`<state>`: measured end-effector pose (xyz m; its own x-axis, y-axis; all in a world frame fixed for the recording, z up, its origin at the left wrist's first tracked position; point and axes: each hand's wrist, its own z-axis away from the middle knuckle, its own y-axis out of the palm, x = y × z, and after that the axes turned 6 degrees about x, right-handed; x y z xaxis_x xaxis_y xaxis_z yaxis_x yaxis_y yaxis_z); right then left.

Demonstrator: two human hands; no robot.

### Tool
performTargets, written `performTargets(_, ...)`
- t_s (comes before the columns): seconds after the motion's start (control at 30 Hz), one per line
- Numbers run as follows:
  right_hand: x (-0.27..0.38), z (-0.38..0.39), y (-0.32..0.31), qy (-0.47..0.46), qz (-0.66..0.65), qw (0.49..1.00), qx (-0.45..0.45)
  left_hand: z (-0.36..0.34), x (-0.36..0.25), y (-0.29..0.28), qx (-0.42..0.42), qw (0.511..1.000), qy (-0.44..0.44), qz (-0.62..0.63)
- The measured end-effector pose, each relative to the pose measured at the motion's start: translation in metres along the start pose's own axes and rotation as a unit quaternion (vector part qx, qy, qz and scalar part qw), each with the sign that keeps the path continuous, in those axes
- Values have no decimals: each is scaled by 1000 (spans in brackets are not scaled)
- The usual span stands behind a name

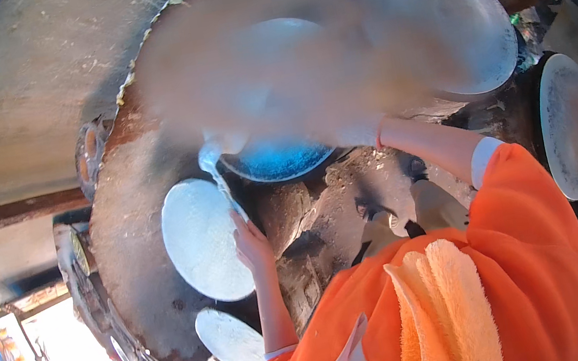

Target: The person scoops batter from a large metal bowl and pours it onto several hot, round griddles. They use a long-handled wooden tool to spread the batter into thin, circular crepes. The person flips the crepes to cook both sides and stacks the finished ones on a nearby surface.

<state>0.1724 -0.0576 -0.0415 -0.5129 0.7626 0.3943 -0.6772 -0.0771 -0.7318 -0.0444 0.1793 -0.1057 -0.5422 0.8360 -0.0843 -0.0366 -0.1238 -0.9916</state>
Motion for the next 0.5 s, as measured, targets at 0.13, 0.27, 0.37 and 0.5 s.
performTargets(0.13, -41, -39, 22, -71, -63, 992, -80, 36, -22, -6, 20, 999, -18, 44)
performTargets(0.27, -36, -42, 23, -171, -148, 965, -135, 75, -51, -7, 28, 996, -34, 74)
performTargets(0.37, -11, -7, 34, -159, -93, 982, -41, 115, -53, 1, 52, 988, -58, 136)
performTargets(0.5, -75, 48, 65, -109, -376, 916, 88, 147, -29, -17, 87, 948, -3, 307)
